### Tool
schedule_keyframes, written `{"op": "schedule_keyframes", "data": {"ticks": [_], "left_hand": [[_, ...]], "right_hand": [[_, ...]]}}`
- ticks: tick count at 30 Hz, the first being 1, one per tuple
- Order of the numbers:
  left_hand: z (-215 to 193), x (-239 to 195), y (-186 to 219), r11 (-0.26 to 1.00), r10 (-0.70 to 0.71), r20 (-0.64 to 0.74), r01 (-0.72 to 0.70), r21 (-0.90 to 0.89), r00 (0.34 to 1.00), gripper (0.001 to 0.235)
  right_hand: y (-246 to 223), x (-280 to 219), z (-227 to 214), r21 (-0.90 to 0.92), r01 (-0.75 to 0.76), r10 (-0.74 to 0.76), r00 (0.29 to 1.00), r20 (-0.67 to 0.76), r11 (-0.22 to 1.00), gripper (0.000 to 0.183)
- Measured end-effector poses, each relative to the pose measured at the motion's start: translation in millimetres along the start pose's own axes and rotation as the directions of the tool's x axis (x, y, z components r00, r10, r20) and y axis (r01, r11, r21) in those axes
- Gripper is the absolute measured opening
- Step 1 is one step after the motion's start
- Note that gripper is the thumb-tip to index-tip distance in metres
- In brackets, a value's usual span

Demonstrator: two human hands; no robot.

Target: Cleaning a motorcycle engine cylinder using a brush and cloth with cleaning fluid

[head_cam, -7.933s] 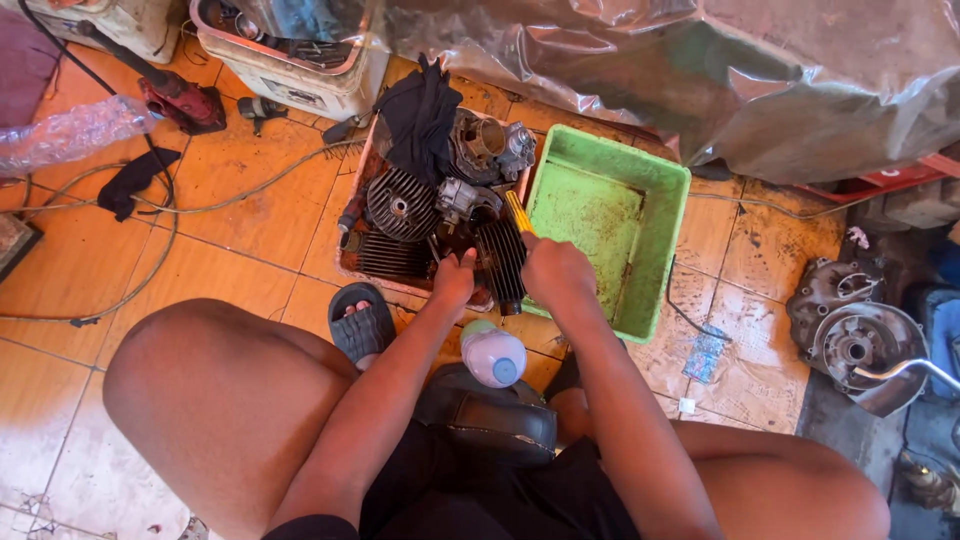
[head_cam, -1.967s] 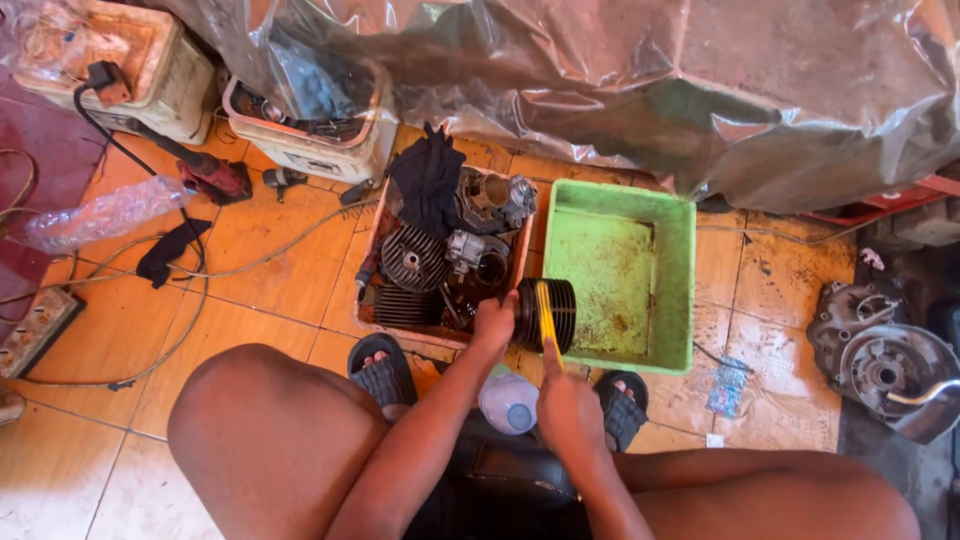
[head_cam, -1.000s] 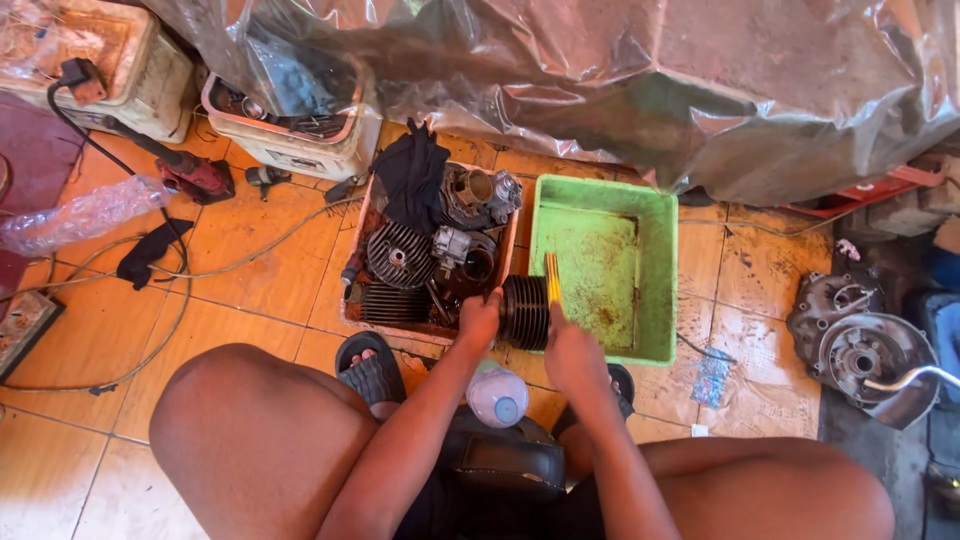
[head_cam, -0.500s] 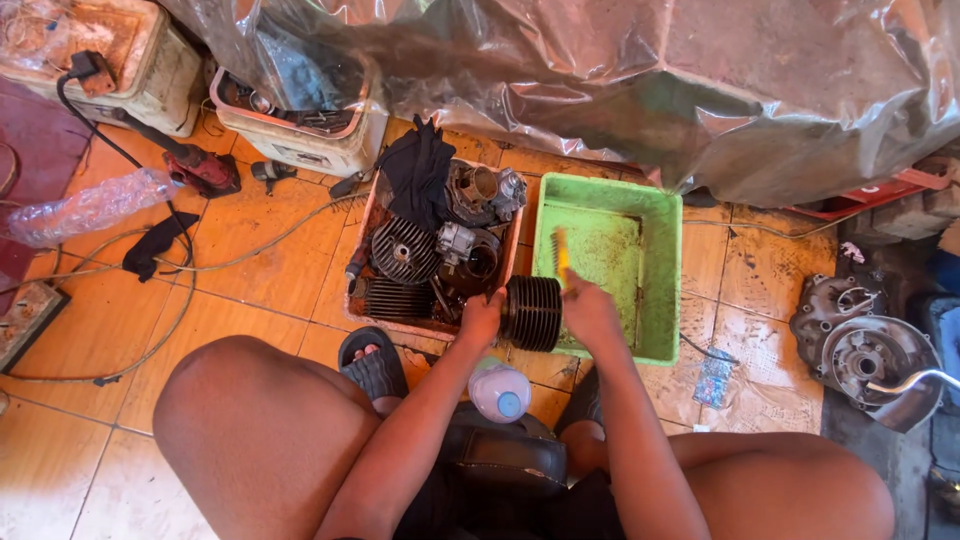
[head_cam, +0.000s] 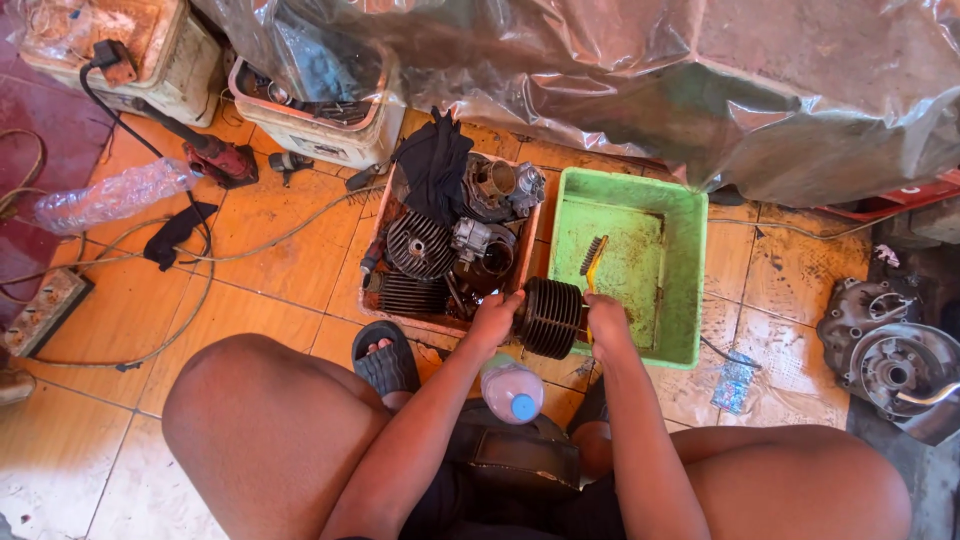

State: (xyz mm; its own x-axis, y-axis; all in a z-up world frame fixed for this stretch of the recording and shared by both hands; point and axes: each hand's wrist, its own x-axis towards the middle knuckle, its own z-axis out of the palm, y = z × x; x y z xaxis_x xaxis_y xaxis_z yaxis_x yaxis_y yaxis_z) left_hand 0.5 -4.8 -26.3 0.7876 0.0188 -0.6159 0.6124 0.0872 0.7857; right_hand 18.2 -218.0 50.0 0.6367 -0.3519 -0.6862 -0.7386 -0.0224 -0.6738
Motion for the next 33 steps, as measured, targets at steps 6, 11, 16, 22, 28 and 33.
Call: {"op": "schedule_keyframes", "data": {"ticks": [6,11,16,22,28,33], "left_hand": [[-8,-23,49,0.999,0.053,0.103,-0.054,0.0,0.993,0.03],[-4,-20,57,0.989,0.096,0.144,-0.11,0.094,0.985,0.038],[2,6,31,0.98,0.186,0.104,-0.193,0.058,0.977,0.033],[22,-11,68,0.921,0.167,0.096,-0.19,0.341,0.981,0.032],[33,-16,76,0.722,0.29,0.099,-0.286,0.63,0.952,0.058],[33,-28,83,0.77,0.268,0.095,-0.272,0.576,0.959,0.053]], "right_hand": [[-25,-30,0,0.044,0.168,-0.17,0.985,0.04,0.985,0.035],[-66,-91,1,0.018,0.291,-0.291,0.956,0.036,0.957,0.026],[-39,-49,-13,-0.131,0.351,-0.341,0.935,0.094,0.927,0.029],[-97,-195,-17,-0.651,0.337,-0.414,0.91,0.038,0.68,0.054],[26,-222,-25,-0.738,0.465,-0.515,0.837,0.186,0.489,0.064],[64,-213,-8,-0.752,0.418,-0.51,0.851,0.128,0.509,0.061]]}}
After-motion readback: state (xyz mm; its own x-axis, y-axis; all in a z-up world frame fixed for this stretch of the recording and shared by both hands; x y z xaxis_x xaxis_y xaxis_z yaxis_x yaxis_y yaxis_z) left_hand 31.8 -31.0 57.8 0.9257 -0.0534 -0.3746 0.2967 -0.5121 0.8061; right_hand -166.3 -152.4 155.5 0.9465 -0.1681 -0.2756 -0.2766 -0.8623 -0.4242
